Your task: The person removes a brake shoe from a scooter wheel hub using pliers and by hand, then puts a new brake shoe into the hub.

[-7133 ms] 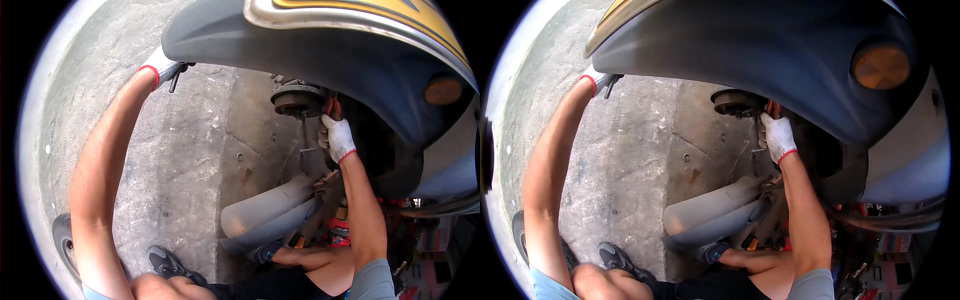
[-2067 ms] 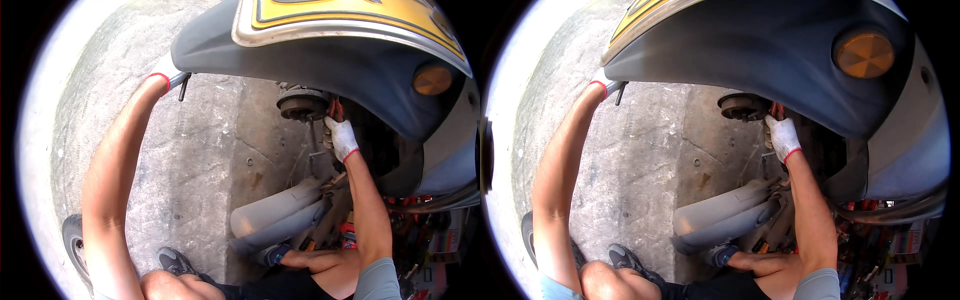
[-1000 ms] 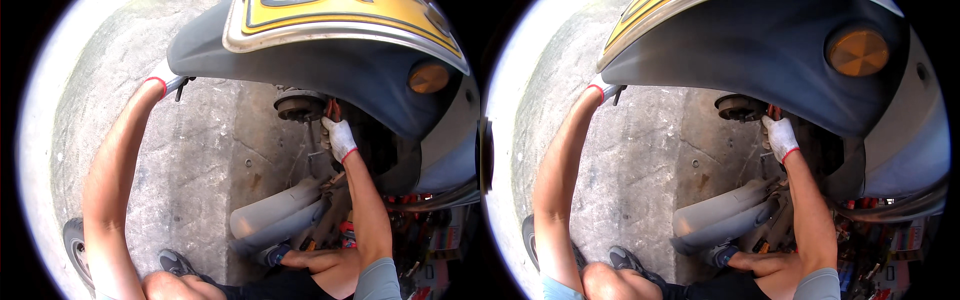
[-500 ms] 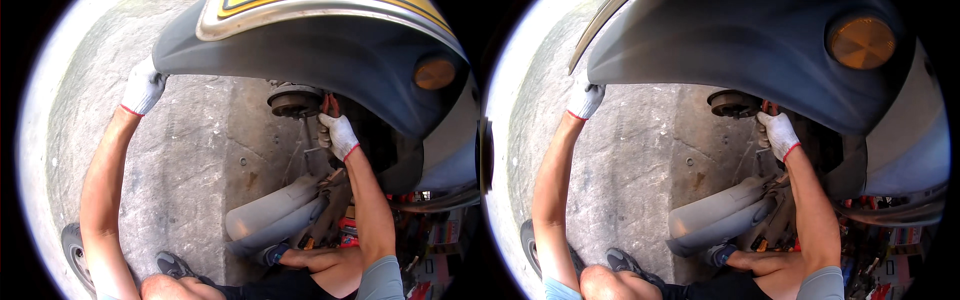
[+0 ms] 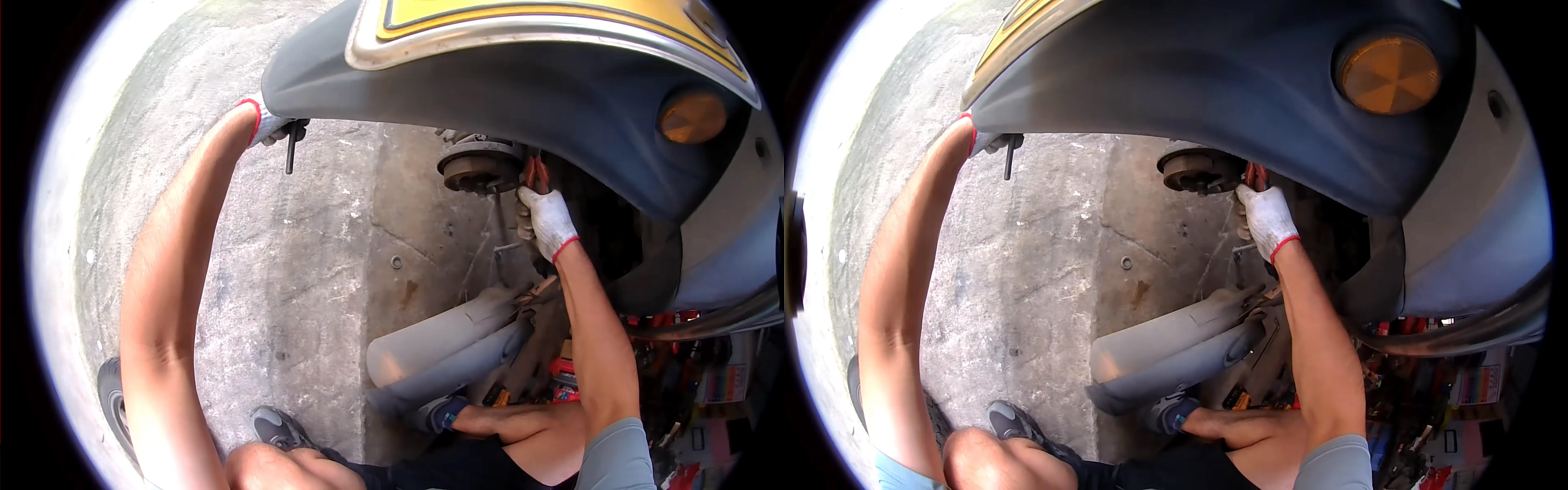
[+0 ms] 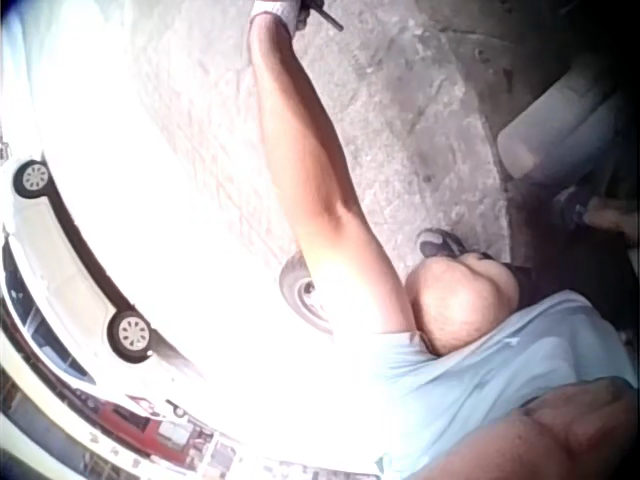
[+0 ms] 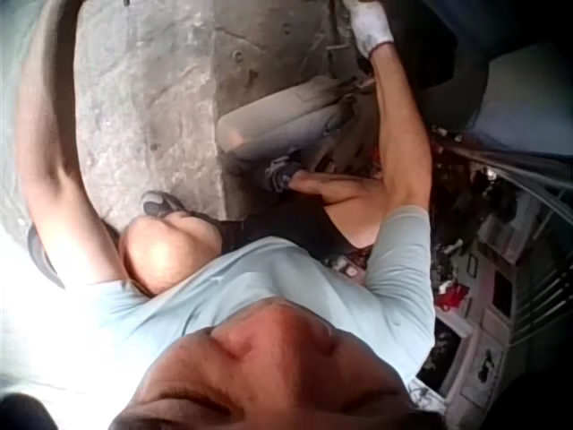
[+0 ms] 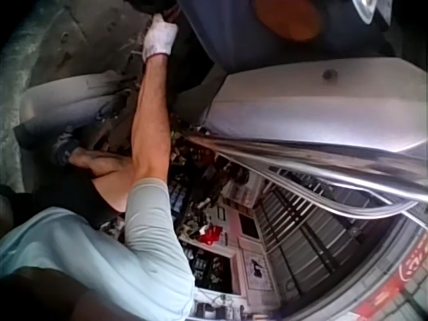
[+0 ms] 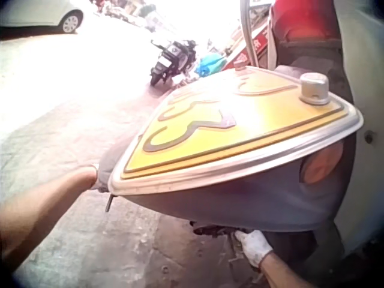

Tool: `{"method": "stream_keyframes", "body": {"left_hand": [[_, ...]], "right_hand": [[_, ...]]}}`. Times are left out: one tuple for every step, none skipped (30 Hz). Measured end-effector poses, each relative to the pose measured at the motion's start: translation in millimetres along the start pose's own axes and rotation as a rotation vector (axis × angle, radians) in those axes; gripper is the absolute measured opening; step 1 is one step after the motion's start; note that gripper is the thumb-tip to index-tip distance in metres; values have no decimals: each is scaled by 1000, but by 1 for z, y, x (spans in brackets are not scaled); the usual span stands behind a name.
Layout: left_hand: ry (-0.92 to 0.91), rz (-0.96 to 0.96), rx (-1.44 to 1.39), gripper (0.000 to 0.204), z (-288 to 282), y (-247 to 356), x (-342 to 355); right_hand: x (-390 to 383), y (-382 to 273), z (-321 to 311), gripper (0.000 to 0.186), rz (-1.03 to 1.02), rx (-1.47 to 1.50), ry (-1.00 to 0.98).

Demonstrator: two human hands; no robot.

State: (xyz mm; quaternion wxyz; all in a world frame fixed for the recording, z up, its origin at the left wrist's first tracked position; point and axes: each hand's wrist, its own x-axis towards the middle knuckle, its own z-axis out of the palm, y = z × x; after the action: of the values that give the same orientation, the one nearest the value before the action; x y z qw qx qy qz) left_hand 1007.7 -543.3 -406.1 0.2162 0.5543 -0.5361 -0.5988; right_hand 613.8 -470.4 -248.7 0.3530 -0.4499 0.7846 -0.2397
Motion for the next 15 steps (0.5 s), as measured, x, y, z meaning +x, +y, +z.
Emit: {"method": "stream_keyframes", "body": {"left_hand": [[6,-2,3,35,1,-7,0],[322,322,171,35,8,-17,0],[633,653,336,39,15,-24,1],[657,482,421,48,17,-14,-10],[697,452,344,45,21,-11,-16],[638,381,332,42,20,-2,-29],[580,305,324,39,20,4,-41],[577,304,324,39,25,1,-45],[698,449,216,36,29,-3,-49],[815,594,105,34,31,-6,-51],[815,593,105,34,32,-7,-52],[855,711,190,33,33,-8,-52],[893,830,275,34,34,-9,-52],[895,862,482,36,31,-10,-55],[893,865,480,36,31,-12,-58]], "right_hand": [[-1,-2,0,23,22,25,-48],[-1,-3,1,23,43,51,-98],[-2,-4,3,23,39,53,-95],[-4,-5,4,24,54,64,-83],[-4,-5,5,25,69,75,-72],[-6,-6,2,25,71,72,-67],[-5,-7,0,25,84,102,-102],[-5,-8,-2,26,97,130,-136],[-6,-9,-2,26,98,131,-138],[-6,-9,-3,26,119,152,-174],[-7,-11,-3,27,139,174,-209],[-8,-12,-3,27,140,172,-208],[-10,-14,-3,28,153,191,-218],[-10,-15,-3,29,167,210,-227],[-10,-15,-4,29,167,210,-224]]}}
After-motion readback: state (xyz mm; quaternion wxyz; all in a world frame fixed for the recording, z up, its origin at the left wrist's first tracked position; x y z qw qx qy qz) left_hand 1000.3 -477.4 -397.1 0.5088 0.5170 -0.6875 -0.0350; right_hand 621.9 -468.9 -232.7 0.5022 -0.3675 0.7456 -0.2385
